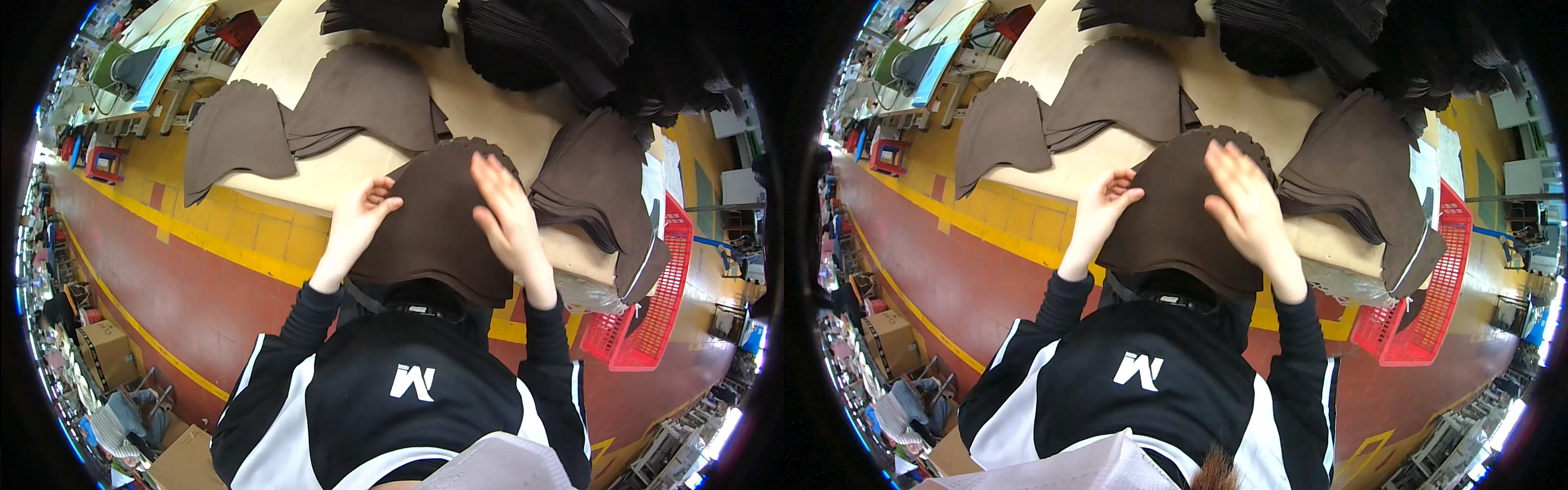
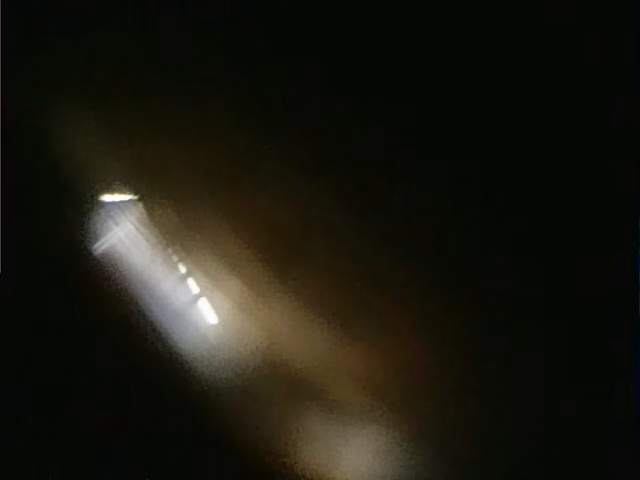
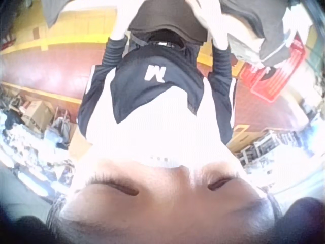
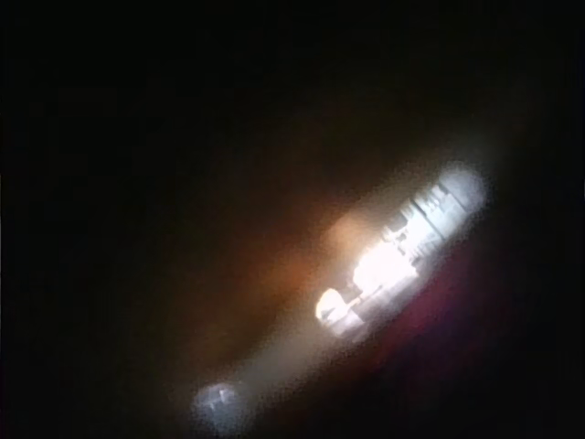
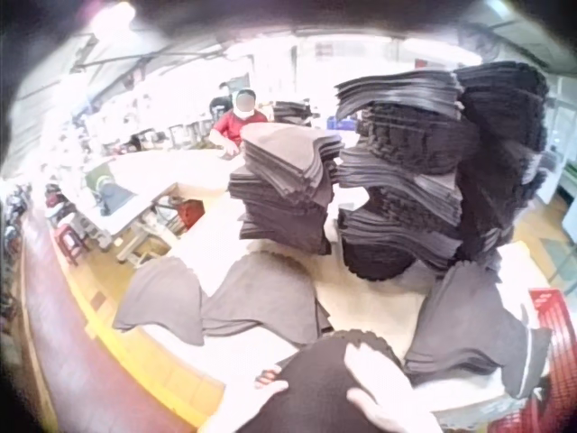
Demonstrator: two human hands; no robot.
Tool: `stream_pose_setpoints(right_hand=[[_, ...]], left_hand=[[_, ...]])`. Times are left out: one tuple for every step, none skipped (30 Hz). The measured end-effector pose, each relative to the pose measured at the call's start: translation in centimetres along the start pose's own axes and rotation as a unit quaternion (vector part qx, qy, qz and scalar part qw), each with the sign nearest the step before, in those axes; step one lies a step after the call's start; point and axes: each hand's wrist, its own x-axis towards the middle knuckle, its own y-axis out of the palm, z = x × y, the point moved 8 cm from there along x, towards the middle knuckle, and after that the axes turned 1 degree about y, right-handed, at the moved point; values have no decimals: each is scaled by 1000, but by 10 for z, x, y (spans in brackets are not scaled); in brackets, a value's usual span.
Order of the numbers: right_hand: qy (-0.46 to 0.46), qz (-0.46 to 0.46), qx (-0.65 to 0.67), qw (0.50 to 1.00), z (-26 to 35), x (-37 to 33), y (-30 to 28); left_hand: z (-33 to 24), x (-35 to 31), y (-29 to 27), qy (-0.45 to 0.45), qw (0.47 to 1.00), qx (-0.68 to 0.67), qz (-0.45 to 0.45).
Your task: The person repeatedly picks up brown fabric pieces from a table and stacks them into a neat pile. The hands smooth and align each piece before placing it on the stack. The task continues throughout the clip with no other objects handled.
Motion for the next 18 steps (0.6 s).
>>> stream_pose_setpoints(right_hand=[[24, 1, -15, 1000, -15, 7, 10], [4, 29, -84, 996, -17, 7, 26], [-23, 55, -155, 986, -13, 11, 38], [-29, 78, -151, 985, -5, 6, 44], [-38, 102, -148, 983, 5, 0, 48], [-53, 130, -131, 981, 14, -12, 56], [-62, 164, -112, 978, 24, -25, 64], [-70, 190, -97, 974, 35, -39, 69], [-79, 216, -80, 970, 45, -54, 74], [-83, 226, -69, 968, 54, -65, 76], [-88, 237, -56, 966, 62, -76, 78], [-92, 251, -54, 962, 67, -82, 77], [-100, 269, -23, 958, 69, -89, 75], [-86, 299, 76, 947, 66, -91, 72], [-71, 325, 173, 927, 62, -92, 68], [-59, 286, 209, 933, 56, -83, 55], [-46, 247, 243, 937, 50, -73, 39], [-36, 183, 200, 962, 44, -62, 18]], left_hand=[[4, 7, 2, -30, 999, -40, 19], [4, 14, 0, -19, 999, -31, 24], [5, 21, -1, -33, 998, -50, 34], [11, 25, -2, -36, 997, -65, 35], [19, 28, -3, -36, 995, -82, 34], [22, 30, -4, -28, 997, -68, 33], [24, 31, -5, -20, 998, -54, 32], [23, 33, -3, -11, 998, -40, 38], [22, 33, -2, -20, 998, -49, 37], [20, 29, -1, -28, 997, -58, 37], [17, 26, -1, -38, 996, -66, 35], [13, 24, -2, -26, 999, -29, 31], [8, 22, -1, -14, 1000, 8, 27], [2, 20, -3, -2, 999, 45, 19], [-4, 18, -9, 16, 998, 69, 2], [-10, 16, -16, 32, 995, 91, -16], [-17, 15, -25, 51, 992, 113, -32], [-39, 12, -46, 115, 981, 124, -95]])
